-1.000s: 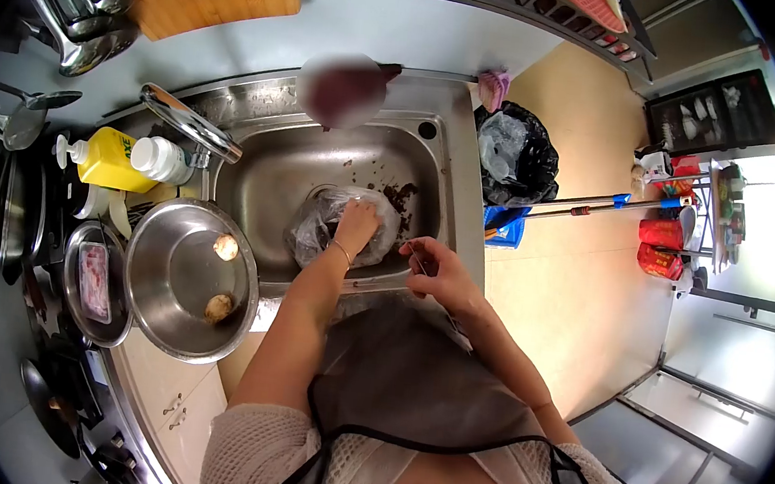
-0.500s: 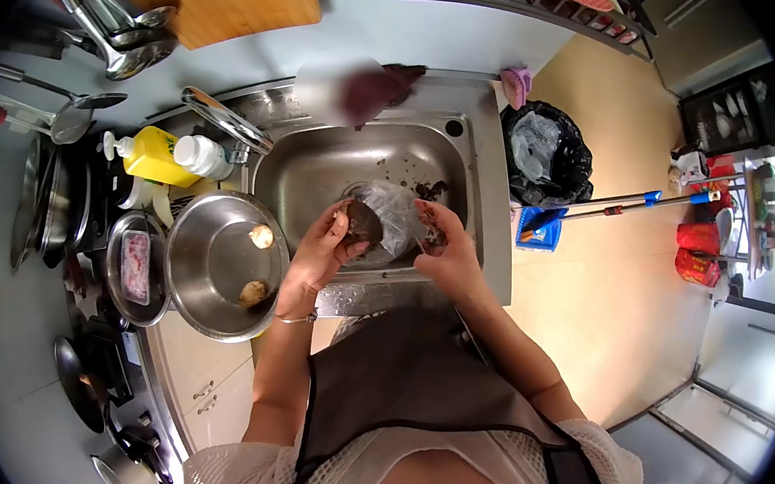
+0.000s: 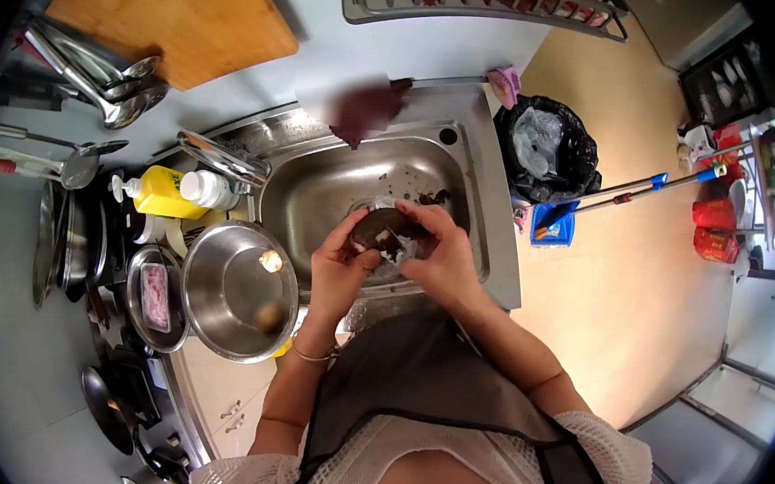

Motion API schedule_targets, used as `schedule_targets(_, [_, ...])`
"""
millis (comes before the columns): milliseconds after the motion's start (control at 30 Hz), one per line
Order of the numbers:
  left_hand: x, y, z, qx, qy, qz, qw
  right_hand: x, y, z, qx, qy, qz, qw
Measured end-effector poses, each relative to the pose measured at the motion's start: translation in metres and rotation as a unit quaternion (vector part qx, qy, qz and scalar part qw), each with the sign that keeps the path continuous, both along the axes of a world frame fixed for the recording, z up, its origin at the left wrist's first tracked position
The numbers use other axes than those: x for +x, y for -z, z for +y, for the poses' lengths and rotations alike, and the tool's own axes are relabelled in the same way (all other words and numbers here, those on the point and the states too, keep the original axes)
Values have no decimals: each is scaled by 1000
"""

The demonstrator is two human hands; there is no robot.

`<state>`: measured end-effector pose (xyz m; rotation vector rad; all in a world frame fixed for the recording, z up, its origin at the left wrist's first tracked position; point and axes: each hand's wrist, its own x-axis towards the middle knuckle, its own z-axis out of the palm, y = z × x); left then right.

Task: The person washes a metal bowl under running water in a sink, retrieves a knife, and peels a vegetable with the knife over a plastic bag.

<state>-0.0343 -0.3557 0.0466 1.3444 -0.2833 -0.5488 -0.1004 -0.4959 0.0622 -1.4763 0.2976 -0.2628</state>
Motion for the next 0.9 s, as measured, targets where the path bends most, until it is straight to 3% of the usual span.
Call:
schedule_targets(33, [3,4,2,0,13,10,1000,2,4,-5,13,-19,7,1000])
schedule_targets(67, [6,10,3,1,18,12,1000,6,13,-5,119,0,-17,993])
schedule_targets(100, [8,16,4,5,23,15,1000,7,18,-8,121,5,-15,993])
schedule_targets(167, [12,22,2,7,29,16,999,10,24,-16,212,-34,73,974])
schedule_targets(233, [10,23,1,41,17,-2,999,12,32,-5,192,-8,82,978])
schedule_targets(300, [8,23,-2,57,12,-26,998,14,36,12,-5,92,-39,995])
schedule_targets(333, [8,23,-4,73,5,-53,996,13,34,19,-40,118,-35,992])
schedule_targets(467, [12,18,4,58,37,-35,997,14,29,1,-42,38,9,998])
schedule_targets(500, [13,19,8,30,55,-25,998,14,27,-5,86,22,66,994])
schedule_targets(567, [16,20,10,0,69,-16,998,15,20,-6,157,-16,124,980])
schedule_targets(600, [16,19,10,36,59,-9,998,14,25,-3,157,-18,127,979])
schedule_targets(700, [15,13,8,64,51,2,997,15,31,11,117,39,43,991])
schedule_targets(767, [15,13,5,53,53,7,997,13,22,22,-110,85,13,990])
schedule_targets(833, [15,18,8,-12,71,33,997,15,29,22,-96,105,-7,990])
schedule_targets(900, [18,15,12,-38,87,78,992,11,22,7,-91,31,17,995])
